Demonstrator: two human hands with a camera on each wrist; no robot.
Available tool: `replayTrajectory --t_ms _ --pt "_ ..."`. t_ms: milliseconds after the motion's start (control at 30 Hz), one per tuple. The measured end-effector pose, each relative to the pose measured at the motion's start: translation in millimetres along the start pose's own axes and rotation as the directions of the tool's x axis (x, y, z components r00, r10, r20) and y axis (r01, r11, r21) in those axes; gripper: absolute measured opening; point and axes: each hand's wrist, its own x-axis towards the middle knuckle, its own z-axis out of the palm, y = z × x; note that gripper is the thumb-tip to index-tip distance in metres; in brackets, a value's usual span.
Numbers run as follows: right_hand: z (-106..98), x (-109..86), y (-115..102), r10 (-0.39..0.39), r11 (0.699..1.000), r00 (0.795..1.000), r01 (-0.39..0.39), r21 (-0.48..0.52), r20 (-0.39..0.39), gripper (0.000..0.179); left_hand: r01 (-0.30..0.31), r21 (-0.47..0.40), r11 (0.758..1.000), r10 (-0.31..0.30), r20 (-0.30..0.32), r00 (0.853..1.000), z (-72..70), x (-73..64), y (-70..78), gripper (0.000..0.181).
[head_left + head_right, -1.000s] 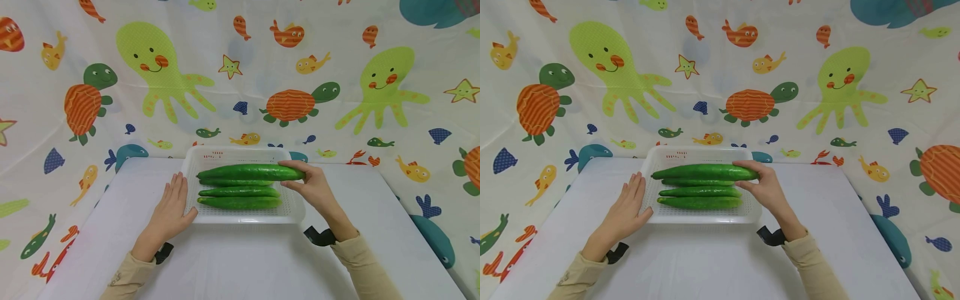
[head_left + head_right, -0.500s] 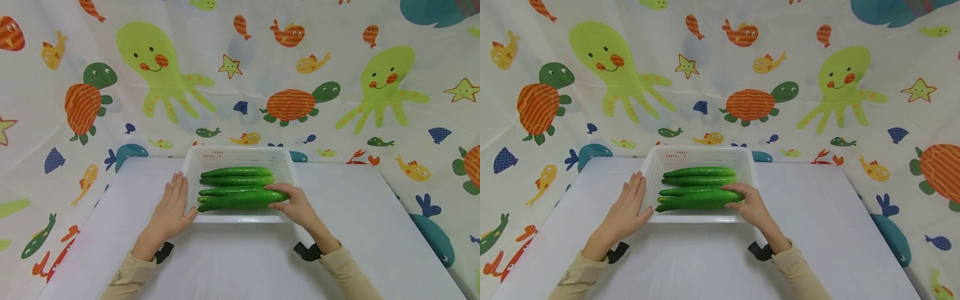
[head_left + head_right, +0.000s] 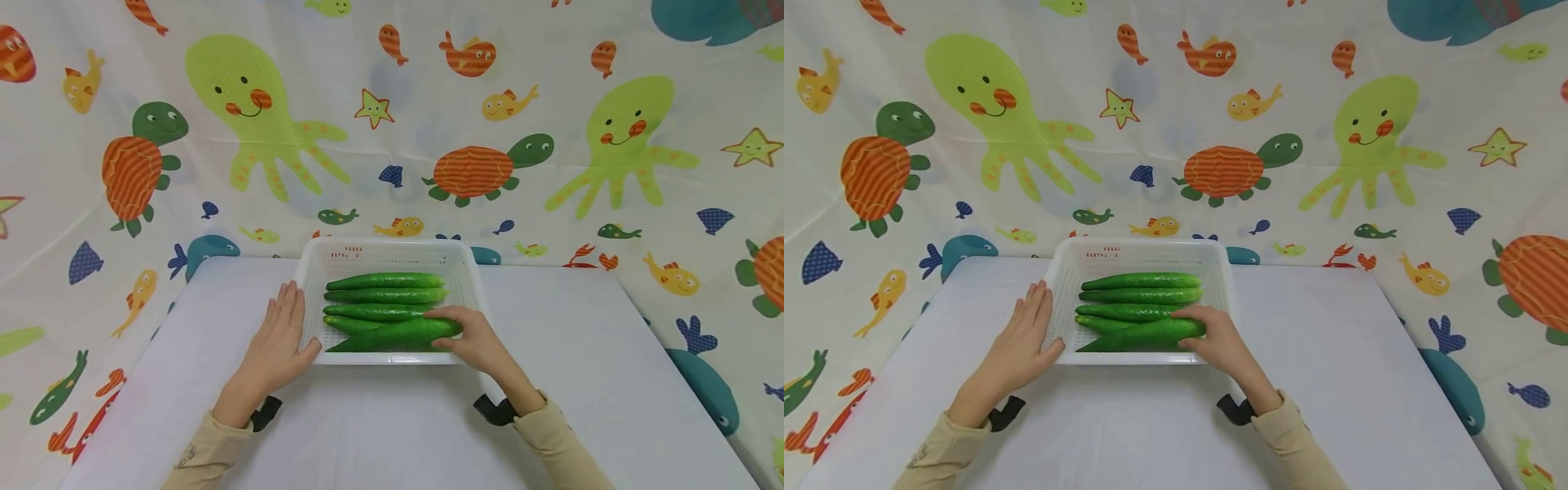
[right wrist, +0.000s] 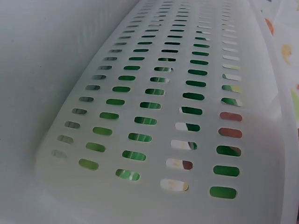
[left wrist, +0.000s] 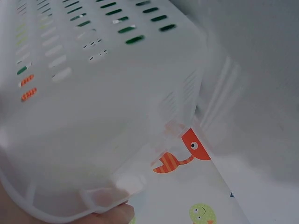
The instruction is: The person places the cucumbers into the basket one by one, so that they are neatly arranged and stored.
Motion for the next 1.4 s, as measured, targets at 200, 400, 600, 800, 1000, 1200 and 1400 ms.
replayTrajectory --t_ms 200,400,600,800,1000,1200,1400 --pt "2 3.6 -2 0.083 0.996 0.996 -0.082 -0.043 0.034 0.043 0.003 -0.003 1.000 -0.003 -0.002 1.000 0.6 -0.7 -0.8 0.082" --pt "1 3.5 -2 0.043 0.999 0.996 -0.044 0.009 0.073 0.039 0.000 -0.006 1.000 0.000 -0.005 1.000 1.5 -1.1 -0.7 0.082" --pt "2 3.1 -2 0.022 1.000 0.999 -0.023 0.016 0.041 0.037 -0.004 -0.001 1.000 0.004 -0.017 1.000 0.5 -1.9 -1.4 0.082" --pt "3 4.7 -2 0.017 0.999 1.000 -0.017 0.038 0.008 0.034 0.000 0.002 1.000 0.000 -0.011 1.000 0.0 -2.2 -2.8 0.083" --pt "0 3.1 2 0.002 0.983 1.000 0.003 0.183 -0.027 0.028 0.001 -0.011 1.000 -0.001 -0.003 1.000 0.9 -2.0 -4.9 0.083" --pt "-19 -0.7 2 -0.023 0.961 0.999 0.029 0.277 -0.027 0.025 0.000 -0.039 0.999 0.001 0.013 1.000 -0.7 -0.3 -4.9 0.085" --pt "-55 -3.8 -3 -0.091 0.994 0.976 0.102 0.048 -0.198 0.024 0.004 -0.108 0.994 0.003 0.067 0.998 -8.0 2.9 -9.2 0.084"
